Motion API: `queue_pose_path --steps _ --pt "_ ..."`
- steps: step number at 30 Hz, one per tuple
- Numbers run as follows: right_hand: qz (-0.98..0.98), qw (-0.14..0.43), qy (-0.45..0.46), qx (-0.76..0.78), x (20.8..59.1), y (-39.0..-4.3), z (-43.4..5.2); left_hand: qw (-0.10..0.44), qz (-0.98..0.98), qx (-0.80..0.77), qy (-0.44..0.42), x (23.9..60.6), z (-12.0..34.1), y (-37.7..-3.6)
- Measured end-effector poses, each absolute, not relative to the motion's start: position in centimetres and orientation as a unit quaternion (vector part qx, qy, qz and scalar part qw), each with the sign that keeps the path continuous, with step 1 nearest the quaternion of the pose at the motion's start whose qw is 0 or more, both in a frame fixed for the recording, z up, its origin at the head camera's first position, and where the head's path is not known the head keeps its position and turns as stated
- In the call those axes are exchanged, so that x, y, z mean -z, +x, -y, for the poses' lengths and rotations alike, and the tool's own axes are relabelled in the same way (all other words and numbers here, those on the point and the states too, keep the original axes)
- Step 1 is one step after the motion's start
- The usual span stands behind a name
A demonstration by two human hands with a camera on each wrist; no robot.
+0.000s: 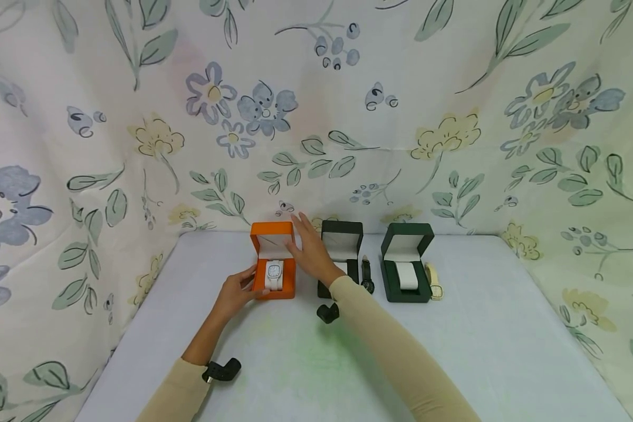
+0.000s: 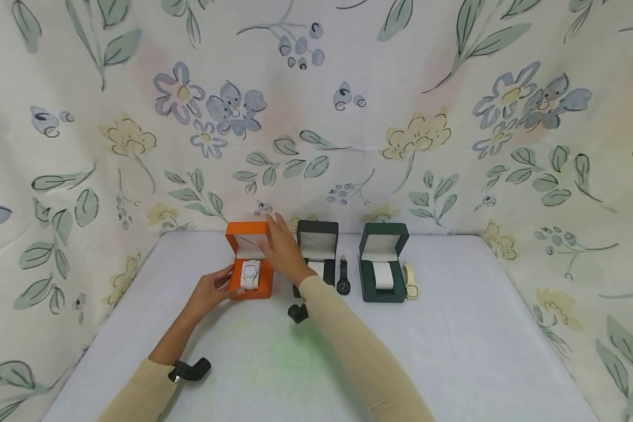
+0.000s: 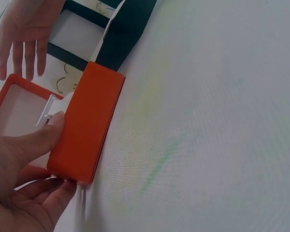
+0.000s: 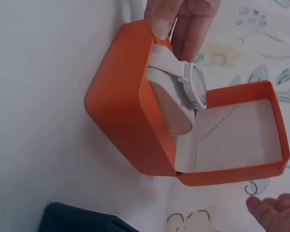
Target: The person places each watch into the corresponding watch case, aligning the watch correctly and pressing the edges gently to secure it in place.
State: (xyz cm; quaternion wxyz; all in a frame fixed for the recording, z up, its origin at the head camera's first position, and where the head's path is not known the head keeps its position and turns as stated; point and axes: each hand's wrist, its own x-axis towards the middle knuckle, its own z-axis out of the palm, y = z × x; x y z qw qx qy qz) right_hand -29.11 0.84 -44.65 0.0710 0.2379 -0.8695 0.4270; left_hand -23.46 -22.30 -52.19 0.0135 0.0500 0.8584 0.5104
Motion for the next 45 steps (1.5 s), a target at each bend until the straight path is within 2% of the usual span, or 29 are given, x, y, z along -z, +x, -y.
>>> queue_pose_path --steps 12,24,45 --pt "0.861 0.021 0.247 -0.444 44.8 -29.7 -0.5 0.022 -0.858 -0.511 0.048 52.1 22.4 -23.5" --pt "0.852 -0.006 0.238 -0.466 44.8 -29.7 -0.3 0.021 -0.854 -0.518 0.038 52.2 22.3 -23.3" --pt "0.838 -0.022 0.217 -0.500 45.7 -29.6 0.1 0.012 -0.841 -0.539 0.046 52.6 22.4 -23.2"
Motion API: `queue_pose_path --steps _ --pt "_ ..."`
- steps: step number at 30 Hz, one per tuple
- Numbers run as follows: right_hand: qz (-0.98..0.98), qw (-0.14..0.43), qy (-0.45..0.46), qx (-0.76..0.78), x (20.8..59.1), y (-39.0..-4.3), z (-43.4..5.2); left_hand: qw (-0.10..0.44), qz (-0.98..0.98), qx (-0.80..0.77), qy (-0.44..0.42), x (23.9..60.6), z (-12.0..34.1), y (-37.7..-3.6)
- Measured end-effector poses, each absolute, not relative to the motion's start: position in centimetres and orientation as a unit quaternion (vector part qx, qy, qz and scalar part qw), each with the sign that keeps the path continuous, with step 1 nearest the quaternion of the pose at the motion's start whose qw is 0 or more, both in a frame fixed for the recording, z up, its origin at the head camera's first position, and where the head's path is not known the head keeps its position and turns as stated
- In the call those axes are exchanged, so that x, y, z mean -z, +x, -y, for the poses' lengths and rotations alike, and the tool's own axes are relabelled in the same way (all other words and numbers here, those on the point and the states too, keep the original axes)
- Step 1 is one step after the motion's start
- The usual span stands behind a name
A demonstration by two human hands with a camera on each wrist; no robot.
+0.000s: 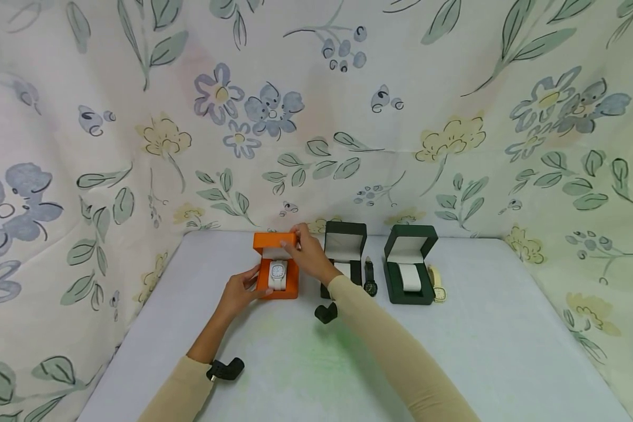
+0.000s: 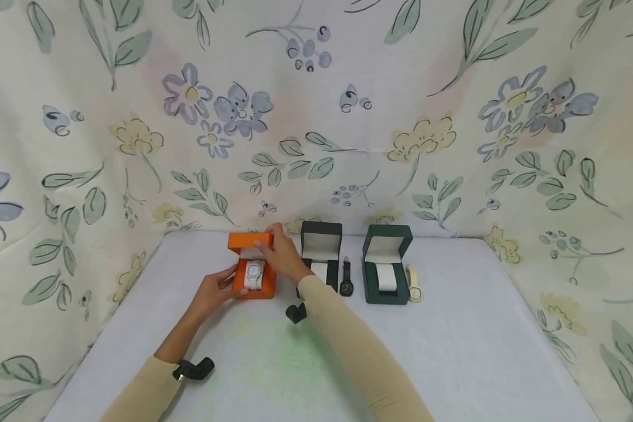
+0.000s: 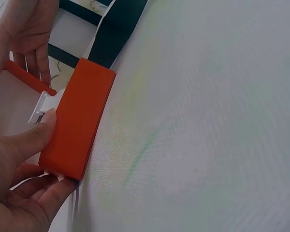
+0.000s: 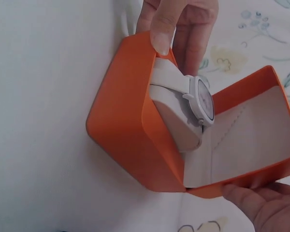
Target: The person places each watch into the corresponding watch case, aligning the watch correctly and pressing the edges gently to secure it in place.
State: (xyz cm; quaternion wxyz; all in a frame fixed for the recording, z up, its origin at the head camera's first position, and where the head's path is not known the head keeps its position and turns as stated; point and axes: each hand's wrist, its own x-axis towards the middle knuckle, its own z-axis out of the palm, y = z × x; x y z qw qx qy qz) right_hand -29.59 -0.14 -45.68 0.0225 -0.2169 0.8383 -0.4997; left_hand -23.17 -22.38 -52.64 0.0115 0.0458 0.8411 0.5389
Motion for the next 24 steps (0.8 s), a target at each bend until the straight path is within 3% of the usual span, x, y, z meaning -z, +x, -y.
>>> queue_pose_path --steps 24 --pt "-0.841 0.003 -0.241 0.484 46.52 -28.96 -0.10 0.014 -0.833 -0.551 0.043 52.68 22.31 -23.10"
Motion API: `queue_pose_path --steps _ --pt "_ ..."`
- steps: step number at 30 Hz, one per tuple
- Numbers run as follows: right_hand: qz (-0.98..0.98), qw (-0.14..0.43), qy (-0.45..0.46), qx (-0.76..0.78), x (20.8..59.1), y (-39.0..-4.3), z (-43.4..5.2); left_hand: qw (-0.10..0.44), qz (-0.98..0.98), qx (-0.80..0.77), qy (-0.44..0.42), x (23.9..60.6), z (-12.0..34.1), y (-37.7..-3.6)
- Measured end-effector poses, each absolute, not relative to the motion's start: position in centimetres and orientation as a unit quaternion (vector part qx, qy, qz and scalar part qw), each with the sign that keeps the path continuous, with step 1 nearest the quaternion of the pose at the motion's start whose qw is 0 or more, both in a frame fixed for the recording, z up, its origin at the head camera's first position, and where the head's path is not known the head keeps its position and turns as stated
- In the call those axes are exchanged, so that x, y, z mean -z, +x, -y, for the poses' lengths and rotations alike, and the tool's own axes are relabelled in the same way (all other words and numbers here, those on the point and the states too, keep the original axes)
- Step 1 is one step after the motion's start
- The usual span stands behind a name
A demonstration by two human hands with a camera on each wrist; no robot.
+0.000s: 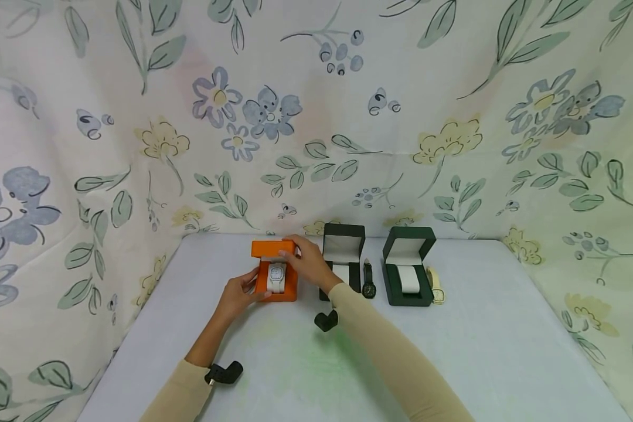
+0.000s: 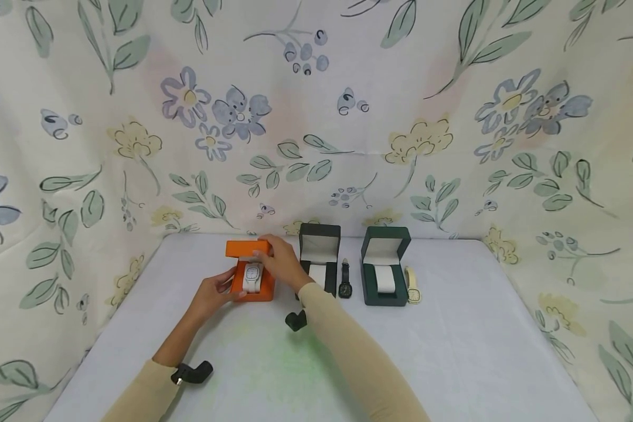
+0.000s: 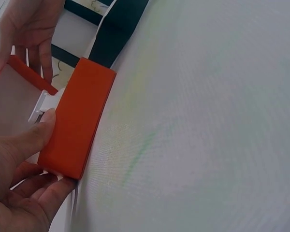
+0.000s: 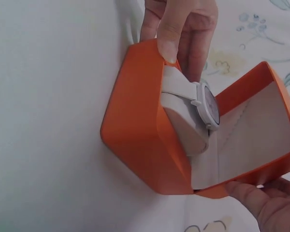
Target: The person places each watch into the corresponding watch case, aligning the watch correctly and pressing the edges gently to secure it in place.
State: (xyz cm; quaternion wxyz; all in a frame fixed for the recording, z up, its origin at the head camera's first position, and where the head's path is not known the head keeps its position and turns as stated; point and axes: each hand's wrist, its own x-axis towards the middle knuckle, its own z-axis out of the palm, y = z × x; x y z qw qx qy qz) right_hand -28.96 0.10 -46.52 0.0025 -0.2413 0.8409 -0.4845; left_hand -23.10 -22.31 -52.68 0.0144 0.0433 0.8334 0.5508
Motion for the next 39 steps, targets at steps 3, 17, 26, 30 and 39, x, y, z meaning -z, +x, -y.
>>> queue_pose_path --steps 3,17,26,30,39 --pt "-0.840 -0.001 -0.242 0.485 46.6 -28.8 -0.1 0.013 -0.833 -0.551 0.046 52.6 22.3 -23.1" --pt "-0.830 -0.004 -0.242 0.502 47.0 -27.8 0.0 0.014 -0.833 -0.552 0.044 52.6 22.4 -23.0" --pt "-0.826 -0.012 -0.246 0.507 47.3 -27.5 0.0 0.016 -0.833 -0.551 0.040 52.6 22.4 -23.0" --pt "-0.824 -0.014 -0.246 0.509 47.4 -27.2 0.0 0.012 -0.831 -0.555 0.045 52.7 22.4 -23.0" --pt "-0.823 -0.005 -0.241 0.514 47.7 -26.9 -0.1 0.017 -0.825 -0.562 0.054 52.3 22.3 -22.8"
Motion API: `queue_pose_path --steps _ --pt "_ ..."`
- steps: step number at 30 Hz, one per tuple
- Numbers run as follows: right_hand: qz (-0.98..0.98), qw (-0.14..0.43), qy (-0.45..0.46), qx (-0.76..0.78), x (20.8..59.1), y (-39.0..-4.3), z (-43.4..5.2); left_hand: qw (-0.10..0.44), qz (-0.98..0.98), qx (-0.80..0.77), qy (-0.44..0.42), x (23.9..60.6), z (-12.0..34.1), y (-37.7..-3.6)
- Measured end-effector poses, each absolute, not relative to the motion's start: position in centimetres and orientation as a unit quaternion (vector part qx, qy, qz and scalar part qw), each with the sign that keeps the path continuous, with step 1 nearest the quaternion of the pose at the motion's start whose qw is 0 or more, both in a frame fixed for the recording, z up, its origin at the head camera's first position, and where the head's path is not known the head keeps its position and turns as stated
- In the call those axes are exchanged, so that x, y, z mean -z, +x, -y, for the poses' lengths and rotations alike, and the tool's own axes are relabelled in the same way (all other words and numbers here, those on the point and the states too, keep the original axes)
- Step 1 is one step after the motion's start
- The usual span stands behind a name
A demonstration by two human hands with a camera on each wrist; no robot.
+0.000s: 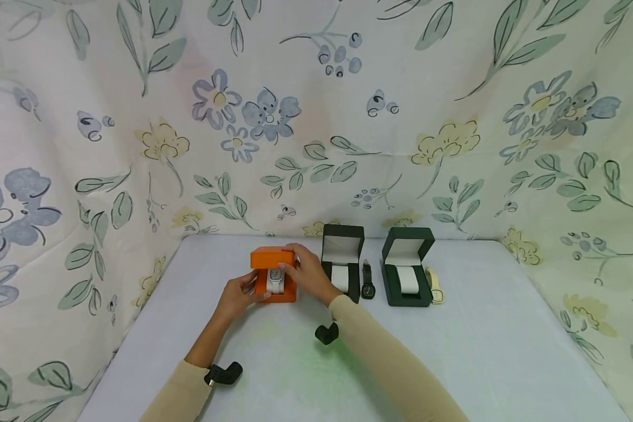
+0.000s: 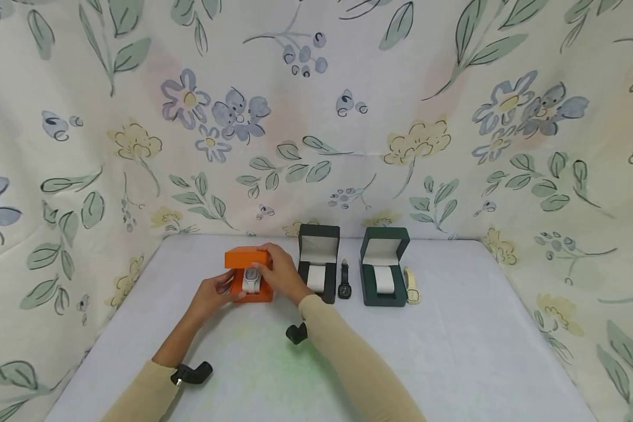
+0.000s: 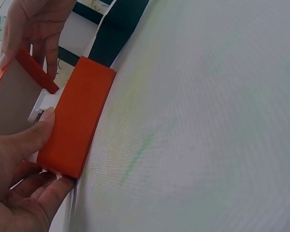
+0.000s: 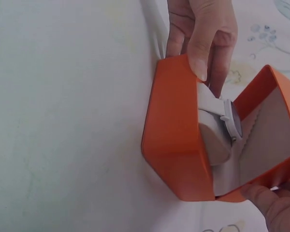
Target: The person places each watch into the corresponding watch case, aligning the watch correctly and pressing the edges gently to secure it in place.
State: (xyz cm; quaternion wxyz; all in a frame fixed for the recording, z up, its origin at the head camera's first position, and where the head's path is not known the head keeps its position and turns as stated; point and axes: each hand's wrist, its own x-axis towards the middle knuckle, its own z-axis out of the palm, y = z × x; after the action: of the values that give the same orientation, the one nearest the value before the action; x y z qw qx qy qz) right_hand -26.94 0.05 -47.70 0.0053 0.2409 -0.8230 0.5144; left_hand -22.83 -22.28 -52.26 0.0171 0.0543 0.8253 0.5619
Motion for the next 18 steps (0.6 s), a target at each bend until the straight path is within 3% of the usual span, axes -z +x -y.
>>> queue_pose_path --steps 5,12,18 --pt "0.824 0.018 0.250 -0.508 48.0 -26.9 0.0 0.031 -0.824 -0.563 0.062 49.7 21.7 -21.5" --pt "0.819 0.021 0.262 -0.511 48.2 -26.6 0.0 0.016 -0.824 -0.563 0.057 52.8 22.4 -23.0" --pt "0.821 0.020 0.262 -0.507 48.3 -26.4 0.0 0.015 -0.819 -0.570 0.058 52.8 22.5 -23.0"
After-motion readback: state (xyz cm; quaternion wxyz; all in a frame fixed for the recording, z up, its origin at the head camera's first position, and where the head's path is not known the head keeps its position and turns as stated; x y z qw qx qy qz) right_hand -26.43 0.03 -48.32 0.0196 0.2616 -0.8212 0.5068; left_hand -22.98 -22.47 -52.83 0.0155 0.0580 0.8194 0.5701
